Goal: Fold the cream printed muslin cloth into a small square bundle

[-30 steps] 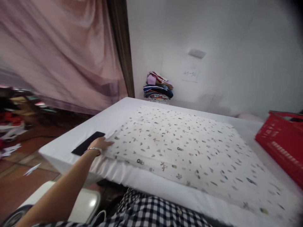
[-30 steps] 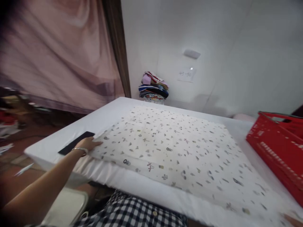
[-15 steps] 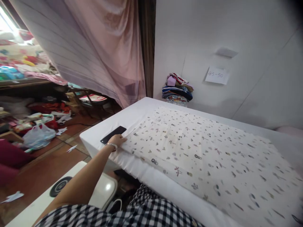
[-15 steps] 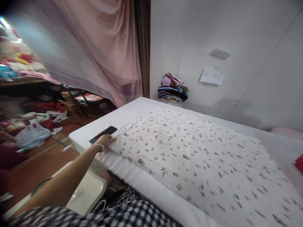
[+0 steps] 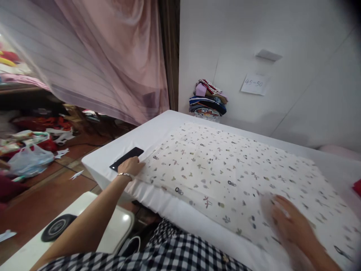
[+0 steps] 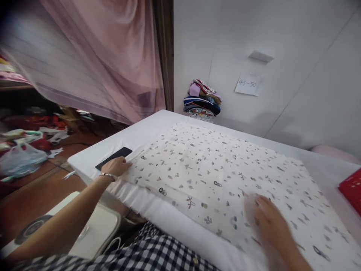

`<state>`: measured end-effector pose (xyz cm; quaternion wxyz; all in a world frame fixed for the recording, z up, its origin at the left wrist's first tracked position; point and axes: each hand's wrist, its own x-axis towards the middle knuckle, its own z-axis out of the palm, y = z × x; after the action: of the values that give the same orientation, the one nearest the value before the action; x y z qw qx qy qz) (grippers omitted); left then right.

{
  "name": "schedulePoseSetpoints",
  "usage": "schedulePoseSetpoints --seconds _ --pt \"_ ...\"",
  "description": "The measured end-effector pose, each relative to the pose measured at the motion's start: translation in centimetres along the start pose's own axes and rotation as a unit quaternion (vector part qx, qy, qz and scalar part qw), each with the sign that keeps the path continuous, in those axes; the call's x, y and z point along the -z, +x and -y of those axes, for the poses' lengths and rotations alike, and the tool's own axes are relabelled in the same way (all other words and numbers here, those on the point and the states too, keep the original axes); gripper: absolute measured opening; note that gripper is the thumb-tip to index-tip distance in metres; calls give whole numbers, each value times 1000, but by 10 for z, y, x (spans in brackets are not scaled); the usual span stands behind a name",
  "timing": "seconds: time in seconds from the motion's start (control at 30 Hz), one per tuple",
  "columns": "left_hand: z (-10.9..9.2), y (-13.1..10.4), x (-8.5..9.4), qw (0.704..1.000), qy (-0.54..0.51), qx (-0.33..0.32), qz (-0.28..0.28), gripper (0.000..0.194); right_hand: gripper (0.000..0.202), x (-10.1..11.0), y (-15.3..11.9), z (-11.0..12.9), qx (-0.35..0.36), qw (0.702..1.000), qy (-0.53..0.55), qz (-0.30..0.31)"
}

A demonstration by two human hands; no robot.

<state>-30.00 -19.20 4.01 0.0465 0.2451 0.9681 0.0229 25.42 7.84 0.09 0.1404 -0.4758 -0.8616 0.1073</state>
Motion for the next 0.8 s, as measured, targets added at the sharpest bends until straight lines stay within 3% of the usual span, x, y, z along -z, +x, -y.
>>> schedulePoseSetpoints --seconds 0.1,0.2,0.27,0.4,0.5,0.6,0.8 --pt "-29 -1 -2 994 18 -95 -56 42 55 -34 48 81 154 985 36 65" --pt "-77 0 -10 971 -16 -229 -64 45 59 -56 81 155 212 970 23 117" --pt "-116 4 -18 949 -29 -310 -51 49 62 -66 92 184 227 960 3 161" --pt "-191 24 -35 923 -33 -384 5 59 65 -82 97 199 235 954 -33 185" --pt "-223 46 -44 925 -30 -377 32 66 64 -86 95 195 242 954 -37 174" --pt "-232 68 -52 941 -19 -337 38 77 64 -85 94 195 243 954 -28 176" --pt "-226 88 -68 940 -20 -338 23 84 66 -77 97 199 240 950 0 199"
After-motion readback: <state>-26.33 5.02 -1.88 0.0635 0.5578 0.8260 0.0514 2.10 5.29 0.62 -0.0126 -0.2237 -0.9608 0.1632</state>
